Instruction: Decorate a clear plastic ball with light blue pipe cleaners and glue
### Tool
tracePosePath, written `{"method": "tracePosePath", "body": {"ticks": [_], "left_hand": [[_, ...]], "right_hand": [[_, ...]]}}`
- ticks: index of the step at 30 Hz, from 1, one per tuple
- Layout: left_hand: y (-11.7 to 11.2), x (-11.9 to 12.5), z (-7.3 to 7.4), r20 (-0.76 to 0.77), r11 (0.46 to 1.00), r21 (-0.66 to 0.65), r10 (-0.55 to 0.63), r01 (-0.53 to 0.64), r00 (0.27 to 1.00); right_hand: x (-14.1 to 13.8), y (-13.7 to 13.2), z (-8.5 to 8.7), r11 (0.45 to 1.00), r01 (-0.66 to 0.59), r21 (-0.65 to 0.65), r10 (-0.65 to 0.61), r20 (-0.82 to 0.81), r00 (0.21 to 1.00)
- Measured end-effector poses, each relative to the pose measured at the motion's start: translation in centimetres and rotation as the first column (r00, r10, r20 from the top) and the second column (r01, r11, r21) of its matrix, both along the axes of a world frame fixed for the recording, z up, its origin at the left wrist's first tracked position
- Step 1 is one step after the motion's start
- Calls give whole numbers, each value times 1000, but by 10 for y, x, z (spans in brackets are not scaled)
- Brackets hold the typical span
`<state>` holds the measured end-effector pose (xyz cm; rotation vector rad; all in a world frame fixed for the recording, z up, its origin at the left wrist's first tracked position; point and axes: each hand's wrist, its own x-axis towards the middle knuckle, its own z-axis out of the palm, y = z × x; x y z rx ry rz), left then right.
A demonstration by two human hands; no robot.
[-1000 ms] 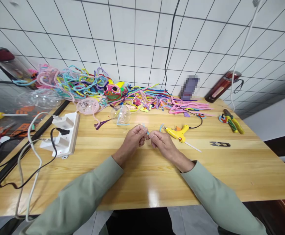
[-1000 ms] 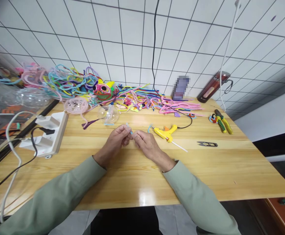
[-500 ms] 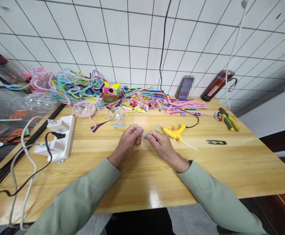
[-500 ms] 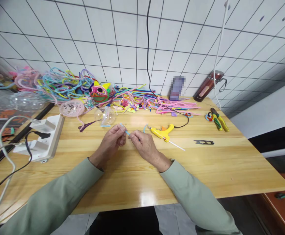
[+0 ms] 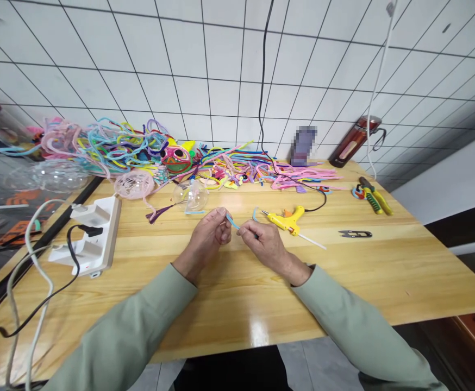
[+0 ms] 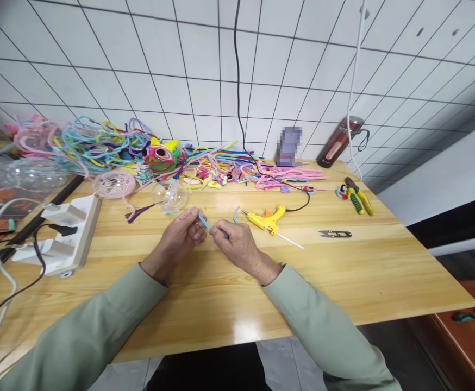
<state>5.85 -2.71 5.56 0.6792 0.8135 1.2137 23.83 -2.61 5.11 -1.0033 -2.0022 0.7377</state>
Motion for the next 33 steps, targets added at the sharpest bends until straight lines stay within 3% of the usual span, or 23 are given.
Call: {"method": "tracePosePath", "body": {"ticks": [10,14,17,23,29,33], "left_hand": [[-2,-3,5,54,999,22,-45,44,998],[-3,3,2,-3,998,34,-55,55,998],[-3,4,1,-40,995,51,-81,83,996],[-3,0,1,-37,990,58,-126,128,991],[-2,2,-7,-205,988,126,-67,94,976],[-3,0,-3,-168,991,102,-74,92,983]], "right_hand": [[2,1,-1,991,-15,133,20,-38,999],[1,1,-5,980,45,193,-39,-35,999],[1,0,-6,974,17,225,-12,-22,1000],[1,0,-7,973,-37,227,31,33,999],[0,1,-13,974,11,225,-39,118,992],[-1,2,-17,972,-53,227,5,207,978]]}}
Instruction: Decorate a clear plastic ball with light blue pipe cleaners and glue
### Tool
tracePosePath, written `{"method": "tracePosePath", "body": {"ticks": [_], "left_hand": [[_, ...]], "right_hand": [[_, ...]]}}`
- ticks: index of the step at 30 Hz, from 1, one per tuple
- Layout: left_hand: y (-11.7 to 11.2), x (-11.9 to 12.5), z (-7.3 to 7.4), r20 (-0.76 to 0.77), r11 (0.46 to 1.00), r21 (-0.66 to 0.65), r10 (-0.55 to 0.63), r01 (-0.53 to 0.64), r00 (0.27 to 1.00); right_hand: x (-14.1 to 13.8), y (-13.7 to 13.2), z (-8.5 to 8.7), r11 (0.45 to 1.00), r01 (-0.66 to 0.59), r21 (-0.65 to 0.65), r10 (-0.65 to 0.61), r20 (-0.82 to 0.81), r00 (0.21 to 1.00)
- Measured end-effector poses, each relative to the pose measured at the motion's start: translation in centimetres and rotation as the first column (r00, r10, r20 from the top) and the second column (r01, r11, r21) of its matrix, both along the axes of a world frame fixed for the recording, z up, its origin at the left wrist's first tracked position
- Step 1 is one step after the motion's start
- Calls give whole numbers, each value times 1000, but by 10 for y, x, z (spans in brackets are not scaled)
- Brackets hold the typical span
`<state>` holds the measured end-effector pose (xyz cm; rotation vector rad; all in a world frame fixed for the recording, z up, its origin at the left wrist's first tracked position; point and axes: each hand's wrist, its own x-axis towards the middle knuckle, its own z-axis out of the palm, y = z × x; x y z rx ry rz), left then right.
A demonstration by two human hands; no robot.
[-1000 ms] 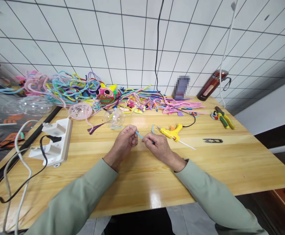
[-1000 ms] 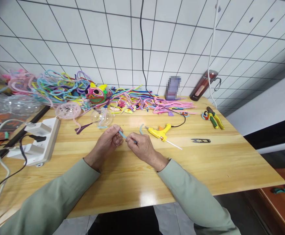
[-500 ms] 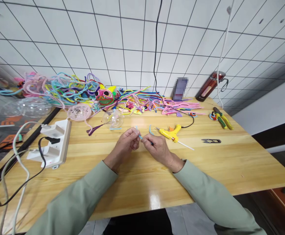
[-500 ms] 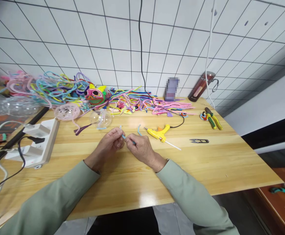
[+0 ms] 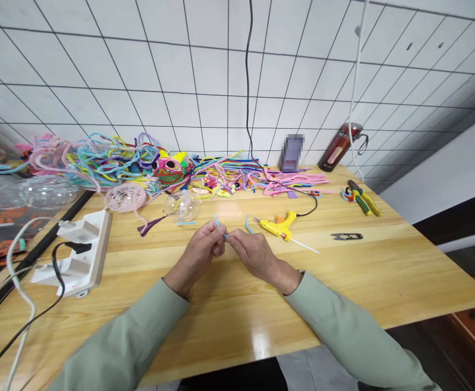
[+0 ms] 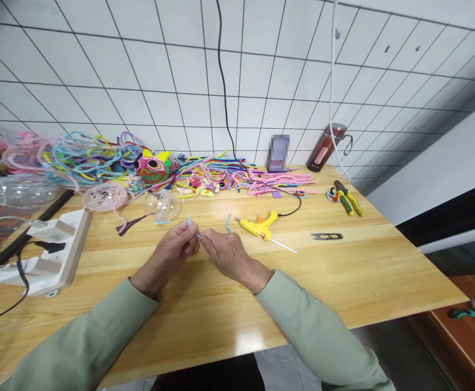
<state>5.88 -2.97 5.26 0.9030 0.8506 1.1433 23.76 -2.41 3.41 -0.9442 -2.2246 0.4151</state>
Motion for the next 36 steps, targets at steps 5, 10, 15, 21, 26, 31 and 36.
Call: {"method": "tracePosePath", "body": {"ticks": [5,10,15,21,26,31,36], "left_hand": [[1,-1,7,5,999,-4,33,-33,999],[0,2,-5,-73,994,66,94,-90,993],[-2,0,-5,-107,989,106,115,-103,988],[0,-6,13,-59,997,73,43,-39,997],[0,-4,8,-164,988,121,111,-91,980],[-3,-3,6,-291,970,224,161,-96,943],[-3,-6,6,-220,957,240,218,-164,951]], "right_hand": [[1,2,-2,998,31,-47,-29,42,999],[2,3,-4,996,86,-9,-86,27,996],[3,3,-1,998,54,-11,-54,30,998],[2,5,-5,1000,5,18,-7,78,997],[1,6,-8,996,82,-19,-80,64,995],[-3,2,-1,996,80,-30,-77,111,991],[11,8,25,996,86,-3,-86,33,996]]}}
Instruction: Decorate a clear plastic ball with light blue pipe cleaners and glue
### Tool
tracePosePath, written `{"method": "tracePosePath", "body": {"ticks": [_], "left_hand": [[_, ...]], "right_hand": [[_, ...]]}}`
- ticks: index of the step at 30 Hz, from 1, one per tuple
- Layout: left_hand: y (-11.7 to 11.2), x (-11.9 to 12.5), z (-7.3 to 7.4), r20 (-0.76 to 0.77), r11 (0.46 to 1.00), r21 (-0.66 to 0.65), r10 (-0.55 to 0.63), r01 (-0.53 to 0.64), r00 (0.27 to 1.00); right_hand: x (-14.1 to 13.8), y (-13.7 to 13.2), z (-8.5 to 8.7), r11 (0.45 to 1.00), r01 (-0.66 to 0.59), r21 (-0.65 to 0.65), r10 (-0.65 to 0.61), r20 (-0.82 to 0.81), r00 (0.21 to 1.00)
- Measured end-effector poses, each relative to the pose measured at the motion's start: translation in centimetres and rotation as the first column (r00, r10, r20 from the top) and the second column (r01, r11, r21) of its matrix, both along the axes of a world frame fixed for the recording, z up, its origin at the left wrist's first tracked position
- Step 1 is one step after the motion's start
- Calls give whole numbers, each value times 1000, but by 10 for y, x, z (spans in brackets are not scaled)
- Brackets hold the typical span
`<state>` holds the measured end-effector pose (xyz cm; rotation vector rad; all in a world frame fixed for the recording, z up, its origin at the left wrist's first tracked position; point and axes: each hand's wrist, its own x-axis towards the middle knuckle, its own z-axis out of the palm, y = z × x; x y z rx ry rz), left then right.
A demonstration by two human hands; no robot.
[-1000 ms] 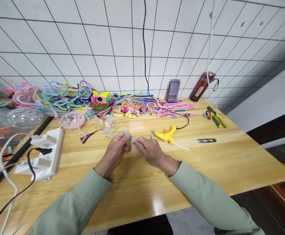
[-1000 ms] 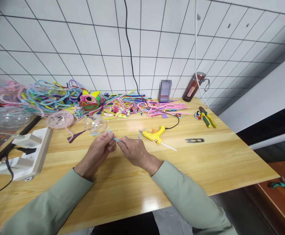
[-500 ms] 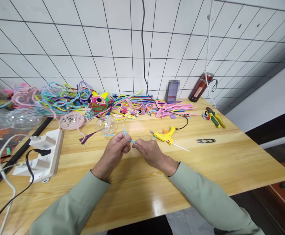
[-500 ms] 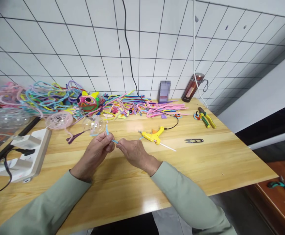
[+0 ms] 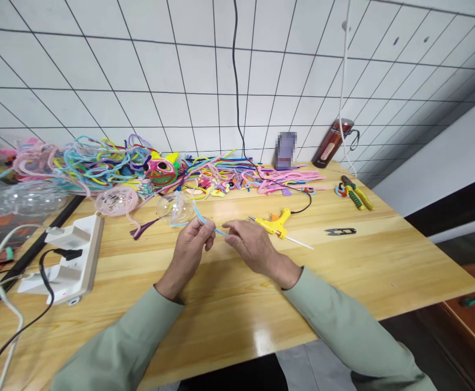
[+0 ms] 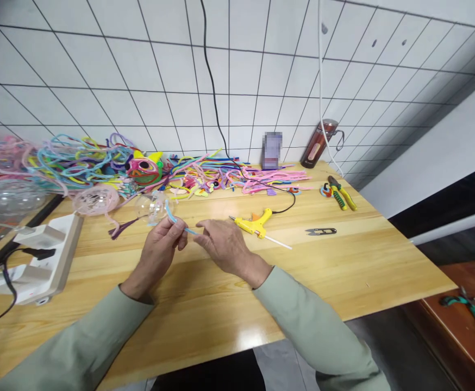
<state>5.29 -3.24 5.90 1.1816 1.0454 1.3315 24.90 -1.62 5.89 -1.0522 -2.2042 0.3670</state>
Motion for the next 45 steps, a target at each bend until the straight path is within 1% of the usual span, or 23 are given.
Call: {"method": "tracePosePath", "body": {"ticks": [2,4,6,8,10,14,17,20,22,24,27,28,30,31,32,33,34,35,37,39,40,42,45], "left_hand": [[1,0,-2,57,998,-33,-53,54,997],[0,2,-5,97,986,-79,-140,147,985],[-1,5,-6,113,967,-111,-219,231,969],[-4,9,-5,101,950,-119,-276,287,956],[-7,13,-2,71,938,-117,-320,326,945],[-10,17,0,46,921,-124,-366,369,930],[-8,17,-1,56,926,-132,-350,354,935],[-5,17,-4,83,944,-138,-289,298,954],[-2,18,-6,107,958,-138,-238,252,965],[0,17,-7,120,966,-137,-204,220,972],[1,15,-8,108,970,-139,-188,202,976],[1,14,-7,101,971,-137,-185,198,977],[1,14,-7,94,973,-128,-183,194,979],[0,14,-6,94,973,-123,-182,193,979],[0,14,-6,97,974,-120,-182,194,978],[-1,15,-5,103,973,-119,-185,197,977],[-1,15,-5,109,972,-120,-188,201,976],[-2,16,-4,116,971,-122,-193,206,974],[-3,17,-4,132,970,-123,-195,212,972],[-3,18,-3,151,973,-117,-181,199,972],[-3,18,-3,161,976,-111,-167,186,973],[-2,17,-2,189,984,-92,-134,154,973],[0,15,-1,234,990,-61,-111,129,966]], "right_hand": [[23,7,10,994,85,68,-85,-3,996],[53,11,14,982,162,100,-168,55,984],[81,11,10,973,211,97,-226,177,958],[99,7,1,977,196,87,-213,301,929],[106,4,-11,976,187,110,-215,369,904],[110,13,-27,952,241,190,-298,383,874],[123,29,-29,928,299,224,-365,371,854],[130,36,-25,909,338,244,-408,346,845],[120,33,-17,903,329,276,-405,294,866],[102,24,-4,886,307,348,-385,183,905],[81,7,24,820,352,451,-392,-7,920],[79,2,33,796,389,464,-402,-76,912],[84,-7,45,730,524,440,-462,-248,852],[89,-11,47,707,588,394,-486,-333,808],[93,-14,48,703,631,327,-498,-407,766],[96,-17,47,721,646,251,-498,-460,735],[97,-20,45,757,630,175,-489,-487,723],[94,-22,43,800,590,109,-472,-493,731],[81,-27,40,882,471,18,-412,-453,791],[59,-30,41,943,330,-40,-321,-371,871],[48,-31,42,964,258,-66,-265,-323,909],[26,-31,42,984,135,-118,-158,-214,964],[5,-28,34,984,12,-177,-24,-66,998]]}}
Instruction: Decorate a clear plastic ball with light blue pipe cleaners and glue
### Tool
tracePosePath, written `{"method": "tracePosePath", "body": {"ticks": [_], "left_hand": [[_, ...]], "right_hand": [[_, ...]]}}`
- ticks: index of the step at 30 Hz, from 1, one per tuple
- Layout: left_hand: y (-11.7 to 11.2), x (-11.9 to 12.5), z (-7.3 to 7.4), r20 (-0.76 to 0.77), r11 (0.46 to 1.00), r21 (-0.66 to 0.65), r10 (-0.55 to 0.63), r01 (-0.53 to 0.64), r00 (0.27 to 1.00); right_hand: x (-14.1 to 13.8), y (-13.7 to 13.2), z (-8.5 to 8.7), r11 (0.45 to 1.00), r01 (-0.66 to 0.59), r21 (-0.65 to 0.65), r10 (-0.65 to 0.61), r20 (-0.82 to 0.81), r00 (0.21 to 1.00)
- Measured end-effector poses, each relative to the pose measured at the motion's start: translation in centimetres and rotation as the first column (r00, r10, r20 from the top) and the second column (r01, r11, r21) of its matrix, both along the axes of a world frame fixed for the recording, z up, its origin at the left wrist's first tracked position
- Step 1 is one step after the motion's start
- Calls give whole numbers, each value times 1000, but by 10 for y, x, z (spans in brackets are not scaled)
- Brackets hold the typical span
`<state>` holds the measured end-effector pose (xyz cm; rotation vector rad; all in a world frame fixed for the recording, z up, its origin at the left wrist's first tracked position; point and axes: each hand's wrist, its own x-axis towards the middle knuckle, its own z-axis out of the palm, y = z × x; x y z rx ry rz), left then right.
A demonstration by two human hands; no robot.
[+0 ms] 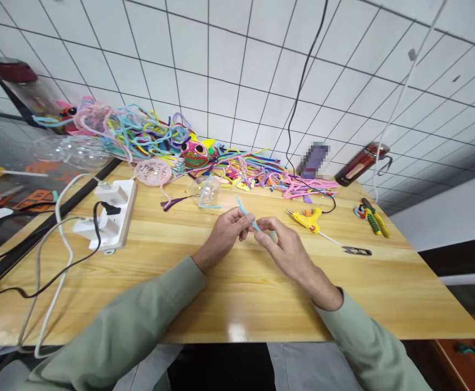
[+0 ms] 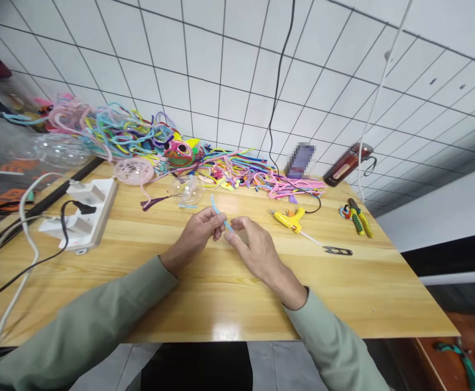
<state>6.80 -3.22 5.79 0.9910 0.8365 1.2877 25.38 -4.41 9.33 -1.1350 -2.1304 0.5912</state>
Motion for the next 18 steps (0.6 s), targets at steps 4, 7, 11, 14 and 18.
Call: {"method": "tracePosePath", "body": {"ticks": [4,7,11,14,18], "left_hand": [[1,-2,0,-31,999,36,2,-1,1000],[0,-3,-1,-89,997,70,24,-17,996],[1,-4,-2,-105,998,68,-4,11,994],[3,-5,-4,-92,998,24,-58,60,994],[8,-7,-6,-50,999,-8,-39,39,998]], "right_hand": [[-7,8,-17,999,-50,20,49,20,999],[-7,10,-24,996,-78,35,78,-10,997],[-6,8,-28,989,-146,0,146,-13,989],[-4,6,-33,994,-108,-27,107,-24,994],[-2,5,-35,994,-74,-81,73,-23,997]]}}
